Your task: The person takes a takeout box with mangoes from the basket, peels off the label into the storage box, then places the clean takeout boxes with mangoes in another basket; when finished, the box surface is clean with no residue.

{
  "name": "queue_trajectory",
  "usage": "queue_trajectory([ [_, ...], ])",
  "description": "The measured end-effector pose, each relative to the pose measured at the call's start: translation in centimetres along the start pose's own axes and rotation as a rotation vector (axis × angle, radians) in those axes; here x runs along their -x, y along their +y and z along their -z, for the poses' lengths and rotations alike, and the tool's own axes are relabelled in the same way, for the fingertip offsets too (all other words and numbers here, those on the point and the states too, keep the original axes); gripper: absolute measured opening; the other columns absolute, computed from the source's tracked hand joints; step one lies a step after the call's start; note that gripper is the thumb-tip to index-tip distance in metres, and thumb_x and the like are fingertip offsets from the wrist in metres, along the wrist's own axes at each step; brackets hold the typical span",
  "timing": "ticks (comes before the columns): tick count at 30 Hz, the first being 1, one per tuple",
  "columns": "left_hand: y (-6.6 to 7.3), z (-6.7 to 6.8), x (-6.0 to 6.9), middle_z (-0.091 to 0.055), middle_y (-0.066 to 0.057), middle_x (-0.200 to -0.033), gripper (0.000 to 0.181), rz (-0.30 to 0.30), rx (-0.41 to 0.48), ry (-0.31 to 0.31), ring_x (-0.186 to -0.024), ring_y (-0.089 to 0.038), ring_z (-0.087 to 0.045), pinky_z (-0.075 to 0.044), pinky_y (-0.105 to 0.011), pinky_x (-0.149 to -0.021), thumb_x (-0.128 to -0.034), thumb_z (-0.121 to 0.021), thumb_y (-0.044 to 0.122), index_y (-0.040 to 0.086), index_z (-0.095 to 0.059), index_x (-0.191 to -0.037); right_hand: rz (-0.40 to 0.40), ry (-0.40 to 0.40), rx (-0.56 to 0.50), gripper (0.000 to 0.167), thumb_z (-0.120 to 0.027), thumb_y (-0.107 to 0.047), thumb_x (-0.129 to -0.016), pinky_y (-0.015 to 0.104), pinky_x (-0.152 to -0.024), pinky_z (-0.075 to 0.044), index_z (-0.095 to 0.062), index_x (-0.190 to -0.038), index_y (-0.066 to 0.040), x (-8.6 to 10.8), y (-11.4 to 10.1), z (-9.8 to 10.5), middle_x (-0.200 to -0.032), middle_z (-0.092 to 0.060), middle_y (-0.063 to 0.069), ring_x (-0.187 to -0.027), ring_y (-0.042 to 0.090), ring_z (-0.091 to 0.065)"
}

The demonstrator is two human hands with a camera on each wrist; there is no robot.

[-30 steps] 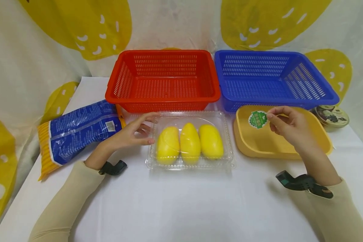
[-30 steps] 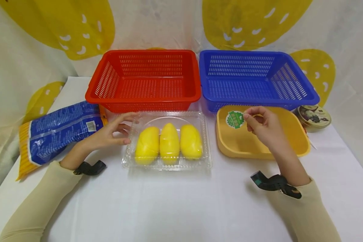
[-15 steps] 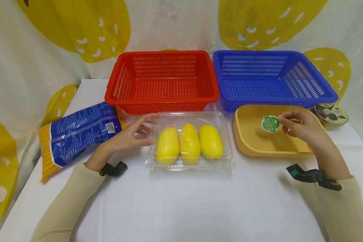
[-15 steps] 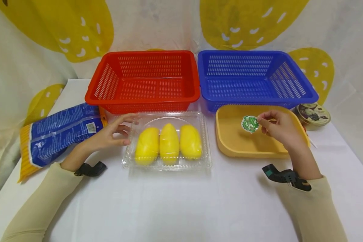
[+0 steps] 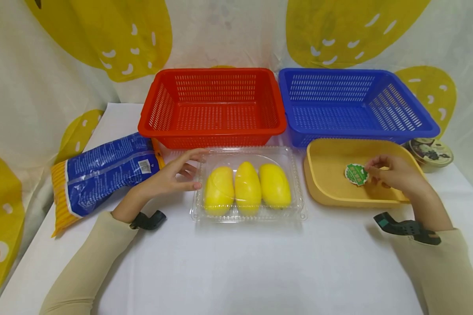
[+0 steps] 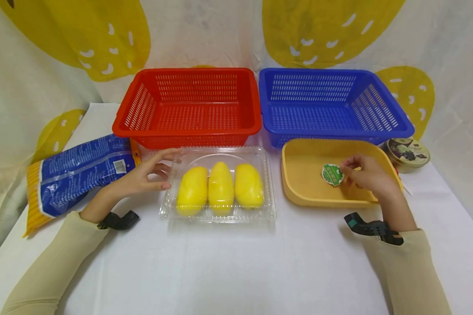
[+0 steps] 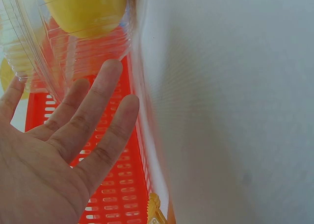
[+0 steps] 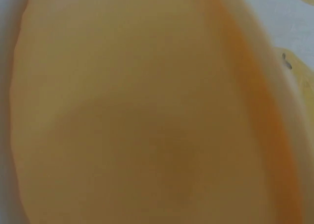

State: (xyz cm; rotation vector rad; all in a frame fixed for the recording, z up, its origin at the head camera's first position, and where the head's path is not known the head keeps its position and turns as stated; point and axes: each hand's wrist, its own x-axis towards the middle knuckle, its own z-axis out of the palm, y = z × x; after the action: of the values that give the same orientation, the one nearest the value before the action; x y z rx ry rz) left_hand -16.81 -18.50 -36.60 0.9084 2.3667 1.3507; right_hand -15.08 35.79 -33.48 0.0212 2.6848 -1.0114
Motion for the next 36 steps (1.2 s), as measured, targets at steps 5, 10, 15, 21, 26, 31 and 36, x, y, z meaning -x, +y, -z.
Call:
queue_trajectory([
  [5, 0.0, 0.0, 0.0, -0.046, -0.016, -0.139, 0.083, -0.005, 0.002, -0.001, -0.114, -0.033, -0.056, -0.049, -0.050, -0.096, -0.0857, -0.074, 0.036, 0.019, -0.027, -0.153, -0.023, -0.017, 0.063, 0.029, -0.050, -0.012, -0.101, 0.027, -0.055, -0.046, -0.050, -0.114, 0.013, -0.3, 0.6, -0.1, -0.089, -0.059, 0.013, -0.066, 0.016, -0.055],
  [10, 0.0, 0.0, -0.1, -0.047, -0.016, -0.139, 0.083, -0.013, 0.001, -0.001, -0.113, -0.033, -0.056, -0.049, -0.050, -0.096, -0.0862, -0.073, 0.037, 0.019, -0.027, -0.153, -0.047, -0.006, 0.083, 0.031, -0.053, -0.017, -0.100, 0.027, -0.058, -0.049, -0.052, -0.114, 0.011, -0.3, 0.8, -0.3, -0.093, -0.061, 0.017, -0.071, 0.020, -0.056],
  [15, 0.1, 0.1, -0.1, -0.047, -0.016, -0.139, 0.083, -0.015, 0.002, -0.001, -0.113, -0.033, -0.056, -0.049, -0.051, -0.096, -0.0856, -0.073, 0.038, 0.019, -0.028, -0.152, -0.061, -0.005, 0.079, 0.033, -0.053, -0.020, -0.101, 0.027, -0.061, -0.051, -0.054, -0.116, 0.010, -0.3, 0.7, -0.4, -0.093, -0.062, 0.016, -0.074, 0.022, -0.057],
  [21, -0.1, 0.0, 0.0, -0.047, -0.016, -0.139, 0.084, -0.008, 0.001, 0.001, -0.113, -0.033, -0.056, -0.049, -0.051, -0.096, -0.0854, -0.073, 0.040, 0.019, -0.027, -0.153, -0.033, 0.034, 0.076, 0.034, -0.056, -0.020, -0.100, 0.028, -0.059, -0.051, -0.057, -0.114, 0.011, -0.2, 0.8, -0.5, -0.094, -0.061, 0.018, -0.071, 0.021, -0.057],
  [26, -0.1, -0.1, -0.1, -0.047, -0.017, -0.139, 0.084, -0.017, 0.004, 0.000, -0.113, -0.034, -0.057, -0.050, -0.051, -0.096, -0.0855, -0.073, 0.042, 0.018, -0.027, -0.152, 0.008, 0.063, 0.079, 0.033, -0.057, -0.018, -0.099, 0.027, -0.055, -0.049, -0.057, -0.112, 0.012, -0.2, 0.7, -0.3, -0.090, -0.062, 0.017, -0.066, 0.018, -0.056],
  [31, -0.1, 0.0, 0.0, -0.046, -0.018, -0.139, 0.084, -0.018, 0.008, -0.005, -0.114, -0.034, -0.056, -0.049, -0.051, -0.097, -0.0858, -0.072, 0.042, 0.018, -0.027, -0.153, 0.084, 0.110, 0.066, 0.032, -0.058, -0.014, -0.098, 0.026, -0.051, -0.048, -0.057, -0.109, 0.016, 0.1, 0.2, 0.0, -0.085, -0.063, 0.015, -0.060, 0.013, -0.056],
  [36, 0.0, 0.1, 0.0, -0.046, -0.017, -0.140, 0.083, -0.018, 0.003, -0.008, -0.114, -0.033, -0.056, -0.049, -0.051, -0.097, -0.0861, -0.072, 0.041, 0.019, -0.027, -0.153, 0.080, 0.135, 0.064, 0.037, -0.058, -0.021, -0.099, 0.026, -0.052, -0.049, -0.057, -0.111, 0.013, 0.6, -0.5, 0.4, -0.079, -0.063, 0.007, -0.061, 0.011, -0.057],
])
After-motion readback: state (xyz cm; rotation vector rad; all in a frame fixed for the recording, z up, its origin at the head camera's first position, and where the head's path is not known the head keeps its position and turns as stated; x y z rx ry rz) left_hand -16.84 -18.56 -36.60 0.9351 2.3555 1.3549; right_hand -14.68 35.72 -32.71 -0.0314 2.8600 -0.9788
